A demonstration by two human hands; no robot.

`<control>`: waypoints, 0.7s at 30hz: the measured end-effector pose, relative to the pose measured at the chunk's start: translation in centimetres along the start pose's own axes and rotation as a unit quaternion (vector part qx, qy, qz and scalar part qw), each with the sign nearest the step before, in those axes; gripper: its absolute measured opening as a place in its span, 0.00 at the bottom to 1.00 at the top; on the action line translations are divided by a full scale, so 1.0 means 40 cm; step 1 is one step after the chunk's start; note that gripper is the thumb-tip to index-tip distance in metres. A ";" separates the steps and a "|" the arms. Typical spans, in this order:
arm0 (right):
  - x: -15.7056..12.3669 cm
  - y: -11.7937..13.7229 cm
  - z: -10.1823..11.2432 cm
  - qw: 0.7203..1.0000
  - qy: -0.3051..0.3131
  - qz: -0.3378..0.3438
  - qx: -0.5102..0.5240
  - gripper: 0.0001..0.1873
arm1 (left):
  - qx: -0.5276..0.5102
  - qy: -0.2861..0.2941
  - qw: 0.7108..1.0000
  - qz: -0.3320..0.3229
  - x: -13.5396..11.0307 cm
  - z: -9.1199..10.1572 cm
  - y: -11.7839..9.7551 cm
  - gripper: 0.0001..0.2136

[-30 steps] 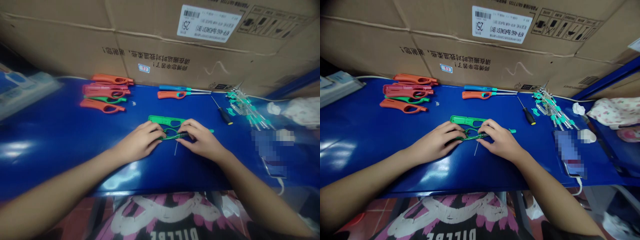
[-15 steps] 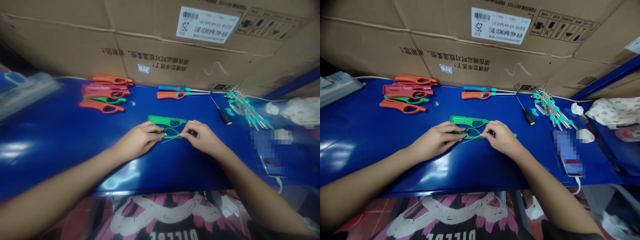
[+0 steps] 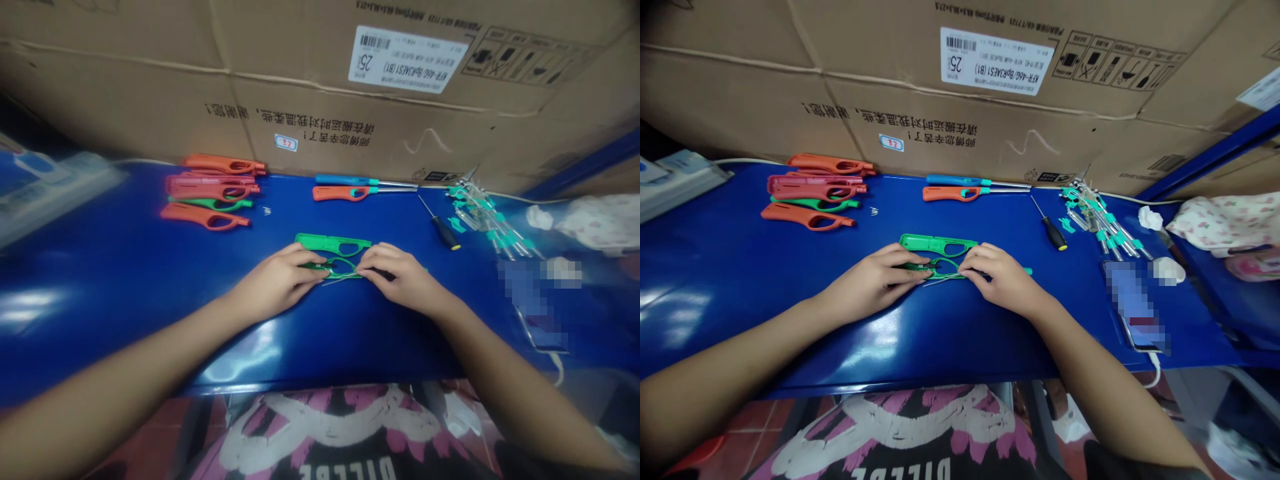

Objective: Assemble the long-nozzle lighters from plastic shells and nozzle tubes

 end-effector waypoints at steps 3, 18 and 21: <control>-0.003 0.001 -0.003 0.999 0.027 0.004 -0.033 0.10 | 0.002 0.003 1.000 0.003 0.000 0.000 0.000 0.11; -0.002 0.014 -0.031 0.997 0.053 0.005 -0.057 0.03 | 0.088 0.061 0.994 -0.009 0.000 -0.001 -0.014 0.13; -0.001 0.014 -0.035 0.997 0.059 0.001 -0.048 0.03 | 0.101 0.067 0.992 -0.015 -0.003 0.001 -0.019 0.14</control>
Point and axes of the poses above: each hand's wrist, its own x-axis towards the middle knuckle, its own z-axis out of the back of the hand, y = z × x, the point moved 6 cm from there along x, towards the middle knuckle, and after that the axes turned 1 degree about x, right-handed, at the moved point
